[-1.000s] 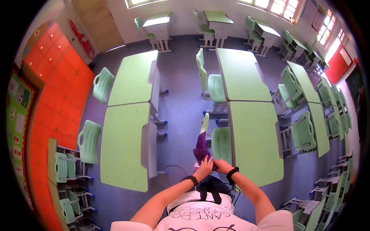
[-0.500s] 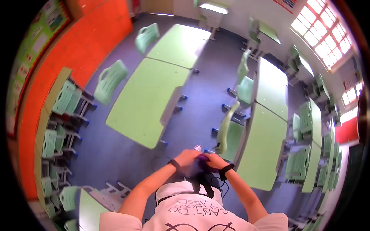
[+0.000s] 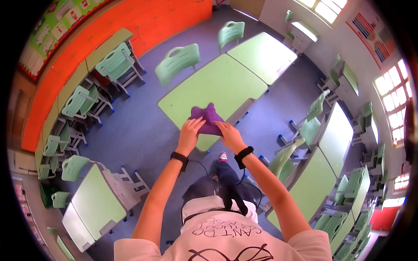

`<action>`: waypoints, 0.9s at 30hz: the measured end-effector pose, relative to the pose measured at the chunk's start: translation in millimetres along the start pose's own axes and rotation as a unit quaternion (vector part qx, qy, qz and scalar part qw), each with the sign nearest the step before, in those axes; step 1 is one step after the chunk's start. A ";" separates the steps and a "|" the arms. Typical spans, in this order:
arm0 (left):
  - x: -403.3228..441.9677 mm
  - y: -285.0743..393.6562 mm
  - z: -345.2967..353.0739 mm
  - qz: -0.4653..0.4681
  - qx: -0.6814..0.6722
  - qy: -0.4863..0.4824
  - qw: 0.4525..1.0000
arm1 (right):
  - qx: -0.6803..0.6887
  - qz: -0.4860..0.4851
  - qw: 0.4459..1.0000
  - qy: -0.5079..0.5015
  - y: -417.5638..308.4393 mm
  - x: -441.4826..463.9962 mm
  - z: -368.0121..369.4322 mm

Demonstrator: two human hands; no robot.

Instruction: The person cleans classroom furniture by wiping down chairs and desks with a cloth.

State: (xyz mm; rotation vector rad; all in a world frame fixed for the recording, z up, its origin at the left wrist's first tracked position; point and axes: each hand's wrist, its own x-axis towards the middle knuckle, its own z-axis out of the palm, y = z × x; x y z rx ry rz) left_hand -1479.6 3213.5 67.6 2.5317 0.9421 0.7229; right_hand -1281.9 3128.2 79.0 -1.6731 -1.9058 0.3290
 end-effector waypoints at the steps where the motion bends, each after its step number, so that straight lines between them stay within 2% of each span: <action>1: -8.0 -12.4 12.1 -0.019 0.004 -0.011 1.000 | -0.009 -0.015 1.000 -0.004 8.9 4.3 17.5; 4: -47.1 -46.0 65.7 -0.075 0.024 -0.138 0.987 | -0.067 0.014 0.990 -0.126 53.6 -14.3 91.8; 5: -62.2 -57.0 87.7 -0.088 0.013 -0.176 0.980 | -0.042 0.024 0.982 -0.181 70.2 -27.2 115.4; 8: -85.6 -55.8 116.0 -0.109 0.027 -0.266 0.957 | -0.002 0.066 0.946 -0.318 74.5 -48.0 130.8; 11: -83.9 -53.4 123.6 -0.114 0.023 -0.224 0.968 | 0.002 0.020 0.951 -0.308 84.4 -42.4 123.7; 14: -61.3 -64.1 132.4 -0.137 -0.009 -0.207 0.969 | 0.046 0.014 0.949 -0.313 111.2 -20.3 128.5; 17: -30.3 -87.1 148.5 -0.227 -0.087 -0.190 0.951 | 0.072 0.023 0.947 -0.311 131.0 20.5 141.2; 20: -6.3 -106.7 157.8 -0.300 -0.148 -0.139 0.932 | 0.056 0.005 0.932 -0.357 144.4 69.7 158.6; 27: 16.9 -155.9 134.2 -0.333 -0.132 -0.138 0.923 | 0.044 -0.030 0.916 -0.397 146.3 144.6 184.4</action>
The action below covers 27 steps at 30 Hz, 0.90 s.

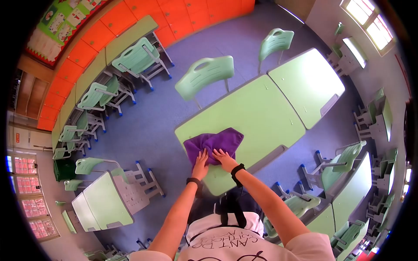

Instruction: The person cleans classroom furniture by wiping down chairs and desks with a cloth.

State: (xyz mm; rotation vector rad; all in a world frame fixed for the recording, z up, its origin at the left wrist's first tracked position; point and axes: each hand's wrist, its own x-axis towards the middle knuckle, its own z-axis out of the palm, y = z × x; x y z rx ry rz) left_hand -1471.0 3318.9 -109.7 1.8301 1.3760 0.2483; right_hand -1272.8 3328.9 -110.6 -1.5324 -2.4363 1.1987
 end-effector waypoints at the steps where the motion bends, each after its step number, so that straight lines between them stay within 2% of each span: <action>1: 5.7 -2.8 -6.2 0.004 0.008 0.011 1.000 | -0.007 0.006 1.000 -0.002 -3.7 7.9 -1.0; 4: 22.5 -17.9 -24.4 0.019 0.033 0.036 0.999 | -0.024 0.024 0.999 0.004 -15.2 32.3 -8.1; 7: 42.9 -33.2 -54.1 0.046 0.057 0.007 0.997 | -0.010 0.052 0.999 -0.006 -24.3 54.9 -20.0; 8: 52.3 -39.1 -64.6 0.063 0.079 -0.001 0.995 | 0.008 0.043 0.999 0.021 -18.6 67.6 -12.1; 16: 131.4 -75.5 -136.0 0.203 0.142 -0.138 0.959 | 0.062 0.181 0.981 0.020 -47.7 121.3 -37.5; 19: 135.8 -81.7 -138.9 0.241 0.126 -0.130 0.953 | 0.067 0.186 0.979 0.046 -52.0 119.2 -34.2; 23: 127.7 -80.8 -132.4 0.251 0.112 -0.098 0.956 | 0.056 0.218 0.964 0.142 -69.0 118.0 -6.4; 27: 112.6 -81.9 -140.2 0.277 0.129 -0.130 0.943 | 0.051 0.244 0.955 0.160 -95.9 110.2 16.3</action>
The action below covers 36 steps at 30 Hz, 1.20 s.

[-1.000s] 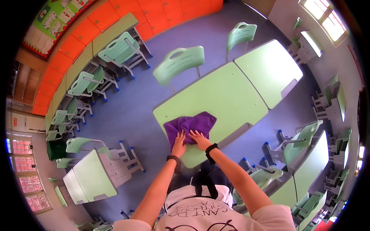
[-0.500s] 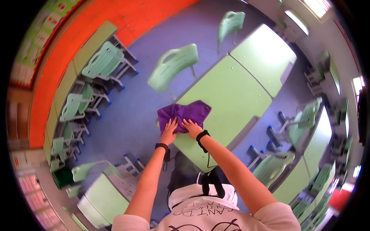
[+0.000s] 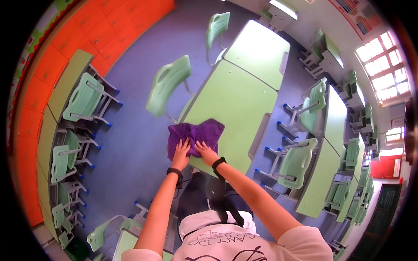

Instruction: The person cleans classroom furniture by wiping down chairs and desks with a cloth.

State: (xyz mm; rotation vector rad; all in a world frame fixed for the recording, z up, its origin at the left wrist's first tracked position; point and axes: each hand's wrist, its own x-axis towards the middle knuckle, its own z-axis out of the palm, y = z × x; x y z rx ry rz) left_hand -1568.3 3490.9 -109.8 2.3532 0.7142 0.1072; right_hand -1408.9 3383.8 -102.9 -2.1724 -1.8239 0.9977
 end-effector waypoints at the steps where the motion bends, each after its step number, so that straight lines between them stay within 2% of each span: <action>1: -7.0 4.0 -2.6 0.015 0.005 -0.008 1.000 | 0.002 -0.003 1.000 0.007 -2.2 -9.1 5.1; 7: -46.7 20.4 -0.5 0.104 0.087 -0.082 0.987 | -0.039 -0.034 0.998 -0.042 -3.9 -62.4 22.5; 10: -50.2 37.7 13.3 0.123 0.091 -0.142 0.978 | 0.017 -0.040 0.999 -0.001 11.8 -95.2 33.7; 13: -38.3 53.4 34.4 0.163 0.073 -0.177 0.968 | 0.094 0.027 0.995 0.005 9.6 -140.7 11.0; 16: -14.7 78.6 61.8 0.192 0.089 -0.202 0.956 | 0.131 0.069 0.985 0.087 26.4 -163.3 31.5; 18: 5.6 97.7 83.1 0.190 0.111 -0.219 0.951 | 0.163 0.117 0.971 0.128 35.2 -172.8 37.9; 20: 27.9 119.6 108.8 0.176 0.195 -0.236 0.936 | 0.189 0.146 0.956 0.171 35.9 -177.5 30.6; 22: 46.5 145.8 119.0 0.124 0.229 -0.275 0.925 | 0.192 0.184 0.949 0.167 48.3 -174.9 18.5; 27: 99.7 166.7 136.5 0.106 0.218 -0.254 0.936 | 0.148 0.238 0.944 0.175 96.1 -153.0 -2.6; 32: 166.1 179.2 137.2 0.110 0.207 -0.259 0.937 | 0.082 0.251 0.949 0.169 142.5 -129.8 -41.1; 36: 228.2 200.1 134.6 0.125 0.239 -0.219 0.938 | 0.071 0.244 0.943 0.214 191.4 -103.7 -78.4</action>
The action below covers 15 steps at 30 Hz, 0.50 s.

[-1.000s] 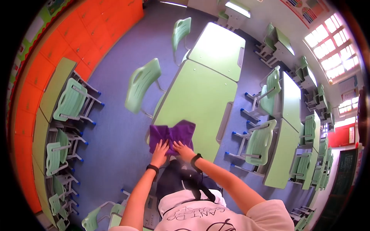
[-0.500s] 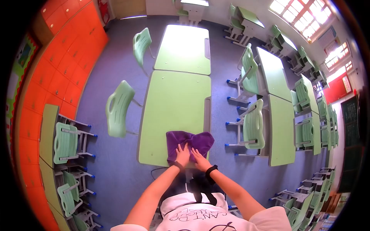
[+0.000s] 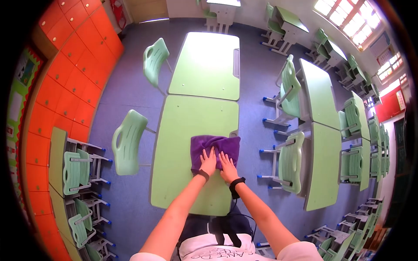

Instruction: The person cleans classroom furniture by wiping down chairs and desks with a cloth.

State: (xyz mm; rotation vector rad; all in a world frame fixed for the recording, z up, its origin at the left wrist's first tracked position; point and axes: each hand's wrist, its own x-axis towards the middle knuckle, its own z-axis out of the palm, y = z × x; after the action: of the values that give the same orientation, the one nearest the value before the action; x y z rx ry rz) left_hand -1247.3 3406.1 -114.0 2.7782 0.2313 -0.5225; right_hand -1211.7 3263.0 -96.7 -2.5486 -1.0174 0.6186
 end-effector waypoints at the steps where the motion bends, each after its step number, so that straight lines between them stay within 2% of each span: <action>1: 19.4 -4.1 -5.8 0.006 0.002 0.011 1.000 | 0.003 -0.002 1.000 0.016 6.1 17.7 -6.8; 6: 102.6 -14.0 -51.1 0.021 -0.011 0.034 0.999 | -0.010 0.011 0.995 0.095 37.9 99.1 -38.4; 9: 149.1 -24.2 -64.1 0.014 -0.006 0.085 0.996 | 0.008 0.005 0.991 0.133 60.2 147.3 -60.9; 13: 178.6 -43.4 -77.3 0.003 -0.040 0.114 0.993 | 0.026 -0.008 0.994 0.104 81.0 201.7 -85.7; 15: 174.5 -62.5 -95.6 0.051 -0.101 0.099 0.989 | 0.008 -0.022 0.994 0.103 80.2 216.3 -86.7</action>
State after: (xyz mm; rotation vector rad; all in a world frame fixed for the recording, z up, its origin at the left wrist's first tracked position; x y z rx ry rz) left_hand -1068.5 3513.4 -111.6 2.6259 0.1731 -0.1848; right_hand -981.6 3348.9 -117.3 -2.5057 -0.9890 0.3409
